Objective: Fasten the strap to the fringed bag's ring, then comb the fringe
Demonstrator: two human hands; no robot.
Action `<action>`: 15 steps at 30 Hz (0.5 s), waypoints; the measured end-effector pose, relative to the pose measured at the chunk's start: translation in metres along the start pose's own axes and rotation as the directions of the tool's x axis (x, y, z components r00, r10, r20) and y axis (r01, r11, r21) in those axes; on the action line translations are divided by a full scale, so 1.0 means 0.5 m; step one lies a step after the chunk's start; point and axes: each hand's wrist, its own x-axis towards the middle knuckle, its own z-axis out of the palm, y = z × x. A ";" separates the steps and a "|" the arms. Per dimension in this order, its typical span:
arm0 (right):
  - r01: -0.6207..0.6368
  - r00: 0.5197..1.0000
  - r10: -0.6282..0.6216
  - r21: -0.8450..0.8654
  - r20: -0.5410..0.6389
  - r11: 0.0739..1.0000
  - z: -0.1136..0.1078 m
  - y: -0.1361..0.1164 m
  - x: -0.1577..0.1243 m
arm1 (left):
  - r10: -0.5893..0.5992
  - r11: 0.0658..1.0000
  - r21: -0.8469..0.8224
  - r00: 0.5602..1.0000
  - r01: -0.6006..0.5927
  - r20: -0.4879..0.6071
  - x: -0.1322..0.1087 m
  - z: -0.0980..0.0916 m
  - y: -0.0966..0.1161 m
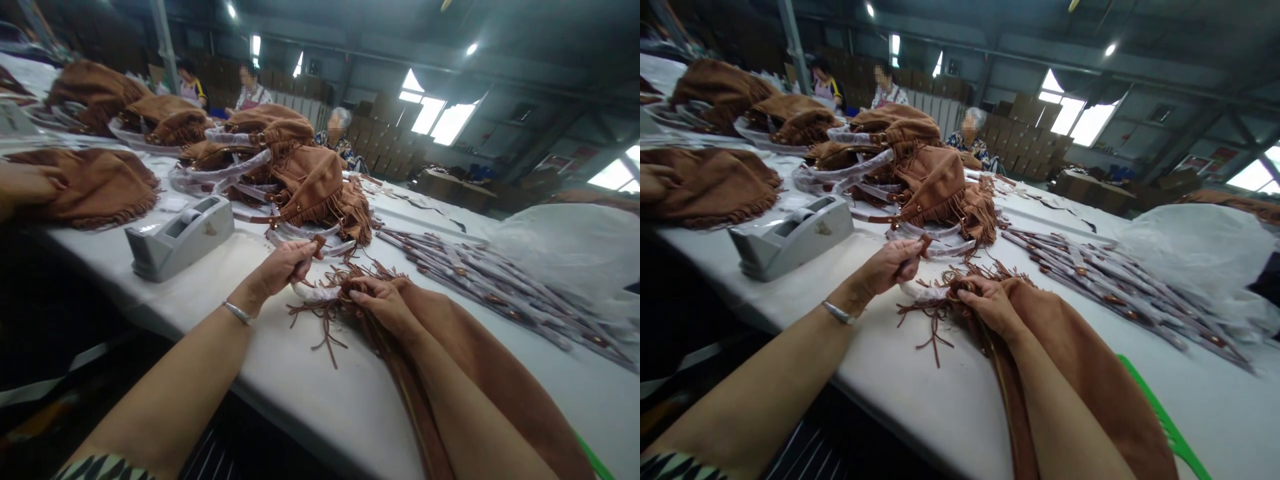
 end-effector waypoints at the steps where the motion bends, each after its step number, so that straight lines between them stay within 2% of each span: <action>1: -0.007 1.000 0.006 0.065 0.006 0.998 -0.004 0.003 0.000 | -0.046 0.991 0.124 0.998 0.041 0.038 -0.002 0.005 -0.002; 3: -0.008 1.000 0.006 0.115 0.015 0.993 -0.011 0.007 0.000 | -0.140 0.950 0.294 0.983 0.101 0.115 -0.005 0.017 -0.005; 5: 0.009 1.000 -0.011 0.087 0.018 0.996 -0.018 0.009 0.002 | -0.204 0.932 0.338 0.961 0.132 0.188 -0.006 0.025 -0.008; 7: 0.019 1.000 -0.020 0.059 0.021 0.998 -0.024 0.008 0.004 | -0.226 0.934 0.325 0.949 0.147 0.219 -0.005 0.028 -0.010; 9: -0.001 0.999 -0.002 0.080 0.039 0.997 -0.030 0.005 0.004 | -0.225 0.945 0.283 0.953 0.164 0.200 -0.003 0.024 -0.013; 12: -0.068 0.996 0.055 0.174 0.076 0.982 -0.035 0.000 0.001 | -0.216 0.961 0.205 0.966 0.185 0.142 0.002 0.015 -0.020; 15: -0.092 0.992 0.067 0.252 0.103 0.963 -0.037 0.000 -0.002 | -0.253 0.961 0.156 0.956 0.230 0.150 0.006 0.013 -0.024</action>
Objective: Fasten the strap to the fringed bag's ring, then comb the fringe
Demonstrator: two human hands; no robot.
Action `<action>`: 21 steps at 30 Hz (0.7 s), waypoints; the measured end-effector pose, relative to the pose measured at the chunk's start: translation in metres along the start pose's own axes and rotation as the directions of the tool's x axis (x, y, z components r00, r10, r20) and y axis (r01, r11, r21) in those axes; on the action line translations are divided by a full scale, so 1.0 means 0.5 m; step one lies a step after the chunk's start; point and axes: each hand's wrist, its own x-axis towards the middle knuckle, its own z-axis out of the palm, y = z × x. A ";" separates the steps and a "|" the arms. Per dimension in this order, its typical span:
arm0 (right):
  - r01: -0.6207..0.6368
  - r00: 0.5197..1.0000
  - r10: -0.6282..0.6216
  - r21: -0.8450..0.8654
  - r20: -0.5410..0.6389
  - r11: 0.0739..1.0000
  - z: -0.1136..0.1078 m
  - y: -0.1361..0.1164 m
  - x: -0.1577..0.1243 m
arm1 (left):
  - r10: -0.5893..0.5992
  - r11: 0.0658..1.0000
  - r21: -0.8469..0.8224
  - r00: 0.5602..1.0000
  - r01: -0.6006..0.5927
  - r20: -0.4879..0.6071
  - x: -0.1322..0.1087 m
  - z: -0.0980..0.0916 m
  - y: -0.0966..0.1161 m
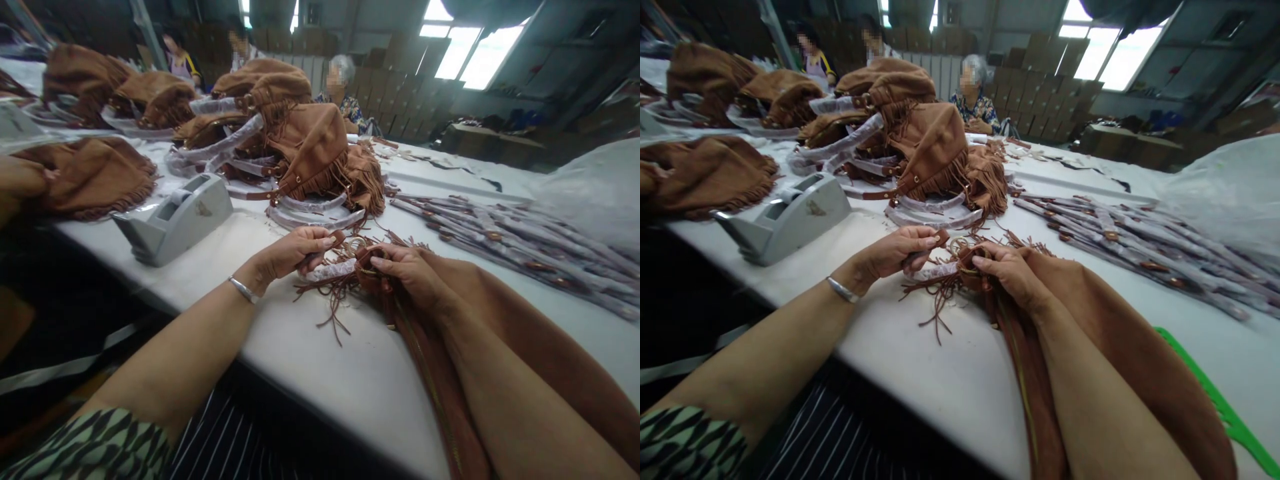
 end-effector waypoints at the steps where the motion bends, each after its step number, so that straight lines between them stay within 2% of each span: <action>1: -0.003 1.000 0.003 0.019 0.010 1.000 0.000 0.001 0.000 | -0.019 1.000 -0.018 1.000 0.019 0.018 0.001 0.002 0.000; 4: -0.024 0.999 0.022 0.046 0.028 0.999 0.000 0.006 0.005 | -0.051 0.997 -0.054 0.997 0.054 0.050 0.000 0.010 0.004; 9: -0.051 0.998 0.049 0.049 0.034 0.998 0.000 0.008 0.012 | -0.077 0.995 -0.068 0.996 0.080 0.040 0.003 0.019 0.004; 16: -0.073 0.997 0.072 0.011 0.022 0.997 0.003 0.005 0.016 | -0.032 0.985 -0.174 0.996 0.017 -0.083 0.016 0.014 -0.014; 21: -0.068 0.998 0.068 0.013 0.012 0.998 0.007 0.008 0.022 | -0.054 0.985 -0.171 0.994 0.037 -0.097 0.020 0.025 -0.020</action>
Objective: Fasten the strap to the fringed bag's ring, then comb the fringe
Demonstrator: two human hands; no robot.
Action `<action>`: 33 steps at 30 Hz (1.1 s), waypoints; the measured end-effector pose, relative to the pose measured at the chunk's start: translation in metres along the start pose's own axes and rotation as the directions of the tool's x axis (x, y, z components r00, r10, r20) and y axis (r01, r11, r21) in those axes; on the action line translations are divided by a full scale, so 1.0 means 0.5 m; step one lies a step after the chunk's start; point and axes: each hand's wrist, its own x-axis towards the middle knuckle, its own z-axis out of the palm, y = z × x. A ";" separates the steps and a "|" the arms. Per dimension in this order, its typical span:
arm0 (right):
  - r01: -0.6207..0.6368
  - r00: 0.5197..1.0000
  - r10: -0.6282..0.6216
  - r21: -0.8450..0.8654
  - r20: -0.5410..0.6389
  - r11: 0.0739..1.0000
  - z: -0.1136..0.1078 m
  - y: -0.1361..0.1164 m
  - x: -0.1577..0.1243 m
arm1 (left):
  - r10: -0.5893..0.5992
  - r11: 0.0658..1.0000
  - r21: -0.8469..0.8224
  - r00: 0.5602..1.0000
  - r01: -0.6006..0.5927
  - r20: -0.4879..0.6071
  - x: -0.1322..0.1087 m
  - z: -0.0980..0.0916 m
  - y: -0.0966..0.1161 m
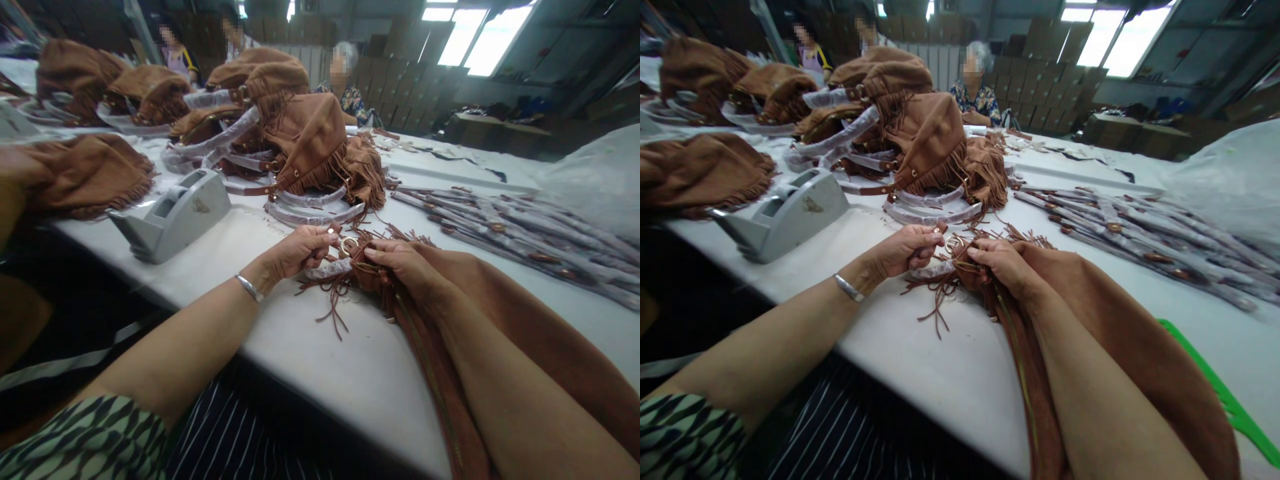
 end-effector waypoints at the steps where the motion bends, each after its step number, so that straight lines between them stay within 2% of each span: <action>1: 0.000 1.000 0.000 -0.002 0.007 1.000 0.001 0.001 0.001 | -0.004 1.000 0.006 1.000 0.004 0.004 0.000 0.004 -0.001; 6: 0.007 1.000 -0.006 -0.047 0.026 0.999 0.004 0.000 0.005 | 0.004 0.999 0.038 1.000 -0.005 0.010 0.004 0.019 -0.006; 12: 0.083 0.995 -0.071 -0.207 0.065 0.975 0.014 -0.006 0.001 | -0.022 0.999 0.034 1.000 0.021 0.020 0.010 0.016 -0.009; 17: 0.174 0.982 -0.139 -0.317 0.129 0.933 0.022 -0.002 0.000 | -0.131 0.991 -0.002 0.988 0.132 0.084 0.008 0.002 -0.002; 21: 0.199 0.976 -0.141 -0.418 0.166 0.886 0.030 -0.001 -0.004 | -0.256 0.965 0.002 0.944 0.262 0.209 0.009 -0.006 0.001; 23: 0.198 0.978 -0.148 -0.429 0.147 0.881 0.034 -0.002 -0.006 | -0.251 0.964 -0.047 0.951 0.263 0.181 0.012 -0.006 0.000; 26: 0.218 0.976 -0.198 -0.434 0.091 0.874 0.038 -0.003 -0.008 | -0.175 0.972 -0.154 0.984 0.179 0.035 0.018 0.000 -0.005; 28: 0.218 0.975 -0.215 -0.432 0.056 0.875 0.036 -0.002 -0.008 | -0.144 0.972 -0.191 0.989 0.138 -0.019 0.020 0.002 -0.007; 33: 0.187 0.977 -0.211 -0.382 -0.021 0.905 0.024 -0.001 -0.007 | -0.116 0.965 -0.242 0.992 0.103 -0.041 0.015 0.002 -0.004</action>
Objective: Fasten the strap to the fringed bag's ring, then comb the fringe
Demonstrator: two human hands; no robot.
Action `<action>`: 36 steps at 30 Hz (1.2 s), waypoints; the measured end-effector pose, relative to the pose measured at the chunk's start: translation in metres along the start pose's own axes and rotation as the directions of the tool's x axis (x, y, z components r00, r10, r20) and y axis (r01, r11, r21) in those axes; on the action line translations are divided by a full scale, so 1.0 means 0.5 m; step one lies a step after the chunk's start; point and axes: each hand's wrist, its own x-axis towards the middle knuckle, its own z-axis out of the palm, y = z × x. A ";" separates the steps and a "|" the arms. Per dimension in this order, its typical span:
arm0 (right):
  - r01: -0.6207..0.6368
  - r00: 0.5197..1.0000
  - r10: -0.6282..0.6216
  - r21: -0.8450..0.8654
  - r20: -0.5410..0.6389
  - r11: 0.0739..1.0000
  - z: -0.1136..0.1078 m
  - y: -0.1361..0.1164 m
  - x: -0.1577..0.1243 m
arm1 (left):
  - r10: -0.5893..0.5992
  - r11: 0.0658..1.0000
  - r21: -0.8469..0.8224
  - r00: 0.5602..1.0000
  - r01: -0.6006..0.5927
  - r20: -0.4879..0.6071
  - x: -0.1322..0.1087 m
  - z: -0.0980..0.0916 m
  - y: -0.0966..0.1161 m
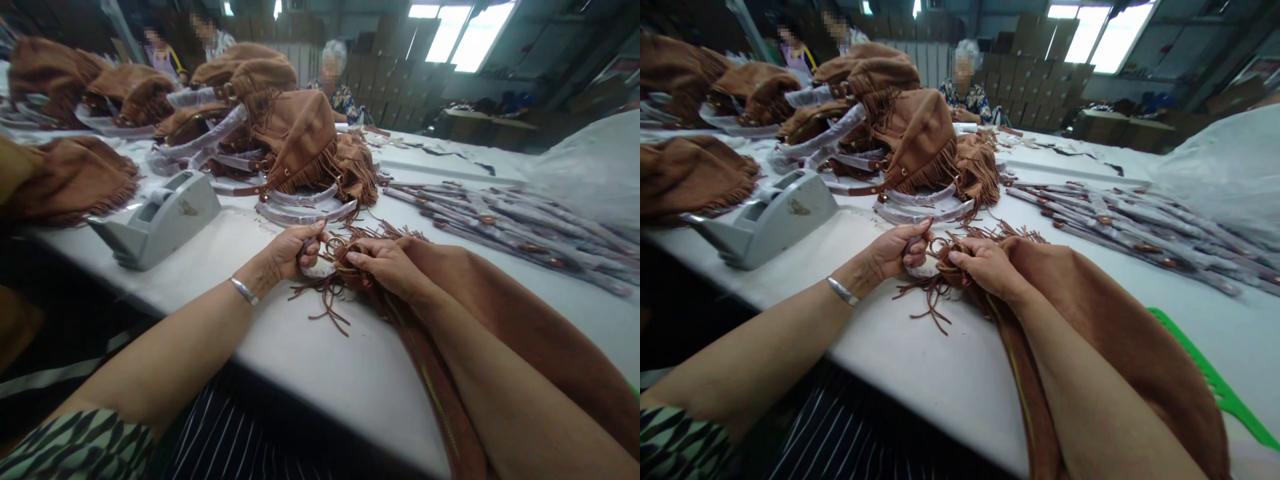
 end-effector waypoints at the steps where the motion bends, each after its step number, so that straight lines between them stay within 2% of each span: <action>1: -0.011 1.000 0.011 0.017 -0.003 1.000 -0.002 0.000 0.000 | -0.002 1.000 -0.002 1.000 0.002 -0.008 -0.001 0.000 0.000; 11: -0.107 0.994 0.107 0.206 0.011 0.973 -0.005 -0.009 0.000 | 0.008 1.000 -0.010 1.000 -0.008 -0.007 0.000 0.002 -0.002; 16: -0.106 0.994 0.100 0.185 0.040 0.977 -0.006 -0.008 0.002 | 0.047 0.999 0.007 0.999 -0.047 0.010 -0.006 0.007 -0.003; 24: -0.056 0.988 0.040 0.106 0.150 0.993 -0.008 -0.009 0.008 | 0.070 0.954 0.284 0.993 -0.096 0.100 -0.013 0.017 -0.003; 27: -0.044 0.995 0.035 0.106 0.092 0.993 -0.011 -0.008 0.004 | 0.165 0.941 0.284 0.983 -0.182 0.081 -0.010 0.023 -0.019; 30: -0.046 0.999 0.044 0.113 0.020 0.993 -0.011 -0.005 0.002 | 0.247 0.946 0.216 0.969 -0.242 0.006 -0.006 0.038 -0.042; 33: -0.033 0.999 0.035 0.050 -0.033 0.998 -0.006 -0.001 0.003 | 0.285 0.952 0.141 0.956 -0.273 -0.069 -0.001 0.052 -0.061; 36: -0.013 0.997 0.011 -0.025 -0.080 1.000 0.000 -0.002 0.004 | 0.303 0.950 0.101 0.949 -0.294 -0.091 0.002 0.058 -0.070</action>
